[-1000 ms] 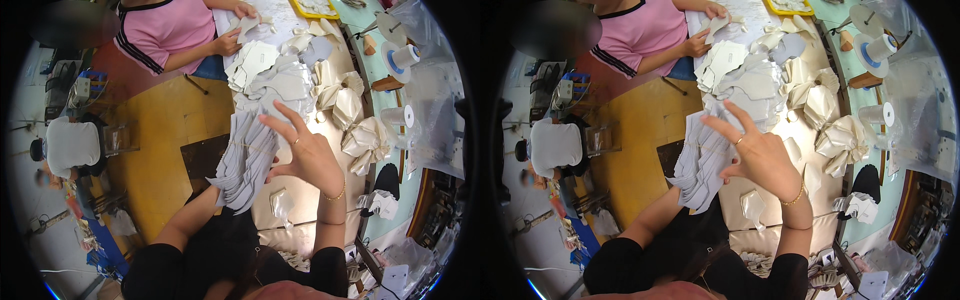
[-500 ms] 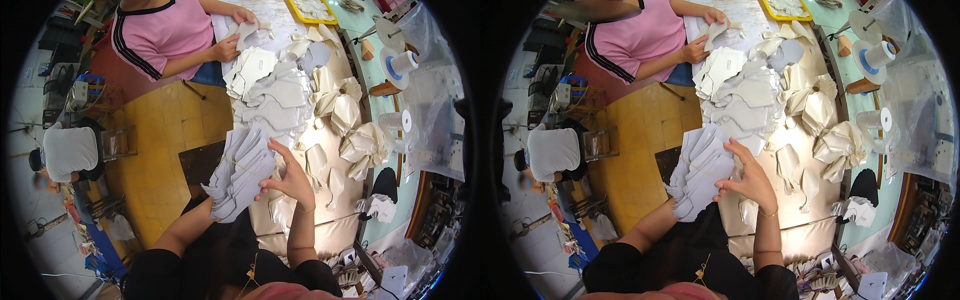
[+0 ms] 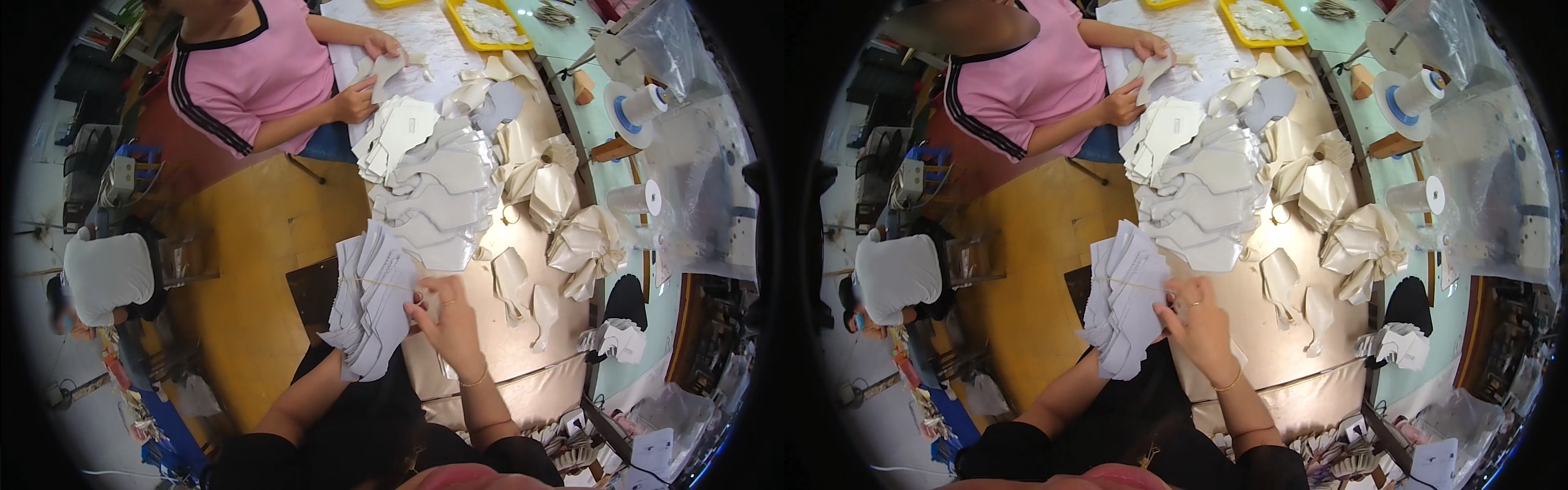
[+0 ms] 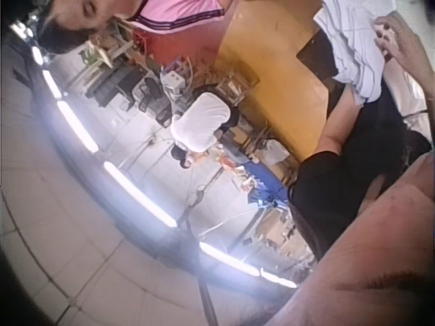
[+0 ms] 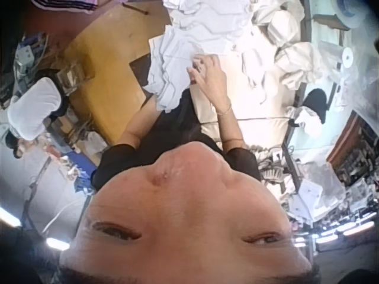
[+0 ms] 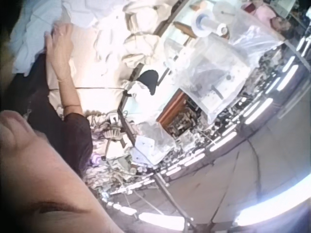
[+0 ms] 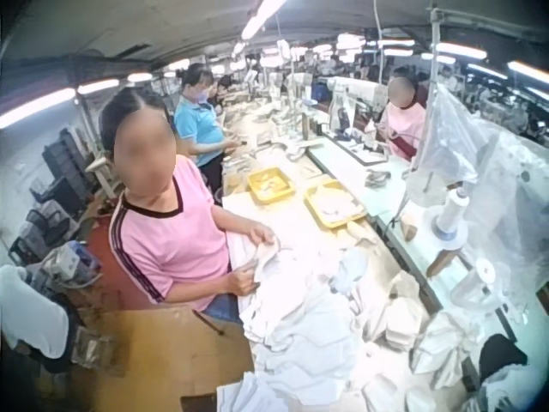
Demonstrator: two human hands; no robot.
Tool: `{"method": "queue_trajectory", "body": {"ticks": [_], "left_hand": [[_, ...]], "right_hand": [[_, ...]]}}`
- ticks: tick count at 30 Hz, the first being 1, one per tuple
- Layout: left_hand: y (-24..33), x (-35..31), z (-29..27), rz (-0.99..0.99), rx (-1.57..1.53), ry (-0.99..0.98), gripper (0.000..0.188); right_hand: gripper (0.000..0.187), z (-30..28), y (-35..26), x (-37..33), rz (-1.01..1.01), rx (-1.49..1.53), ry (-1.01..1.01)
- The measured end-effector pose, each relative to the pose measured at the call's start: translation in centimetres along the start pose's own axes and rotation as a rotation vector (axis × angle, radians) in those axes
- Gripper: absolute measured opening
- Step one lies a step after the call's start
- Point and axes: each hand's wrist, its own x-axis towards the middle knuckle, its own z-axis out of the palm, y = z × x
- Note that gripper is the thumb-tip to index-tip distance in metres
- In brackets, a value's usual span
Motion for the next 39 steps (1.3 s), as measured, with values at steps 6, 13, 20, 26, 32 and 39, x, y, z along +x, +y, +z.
{"method": "queue_trajectory", "body": {"ticks": [6,13,20,26,32,39], "left_hand": [[0.0,-0.1,-0.6,0.245,0.117,-0.014,0.063],[0.7,-1.9,-3.2,0.038,0.061,0.255,0.066],[0.6,-1.9,-1.9,0.022,-0.026,0.128,0.064],[1.0,-2.4,-0.8,-0.066,-0.139,0.016,0.062],[0.2,-1.9,0.2,-0.174,-0.286,-0.150,0.059],[-2.4,-1.3,-0.4,-0.157,-0.341,-0.215,0.055]], "right_hand": [[0.043,0.9,0.1,-0.8,-0.209,-0.005,0.007],[0.062,0.9,-0.6,-1.6,-0.115,-0.267,-0.245],[0.057,-0.1,-0.1,-1.6,-0.192,-0.207,-0.266],[0.035,0.3,-0.1,-0.5,-0.165,0.031,-0.175],[0.025,1.0,-0.5,-0.2,-0.171,0.081,-0.039],[0.013,0.1,-0.3,0.1,-0.250,-0.176,-0.027]]}}
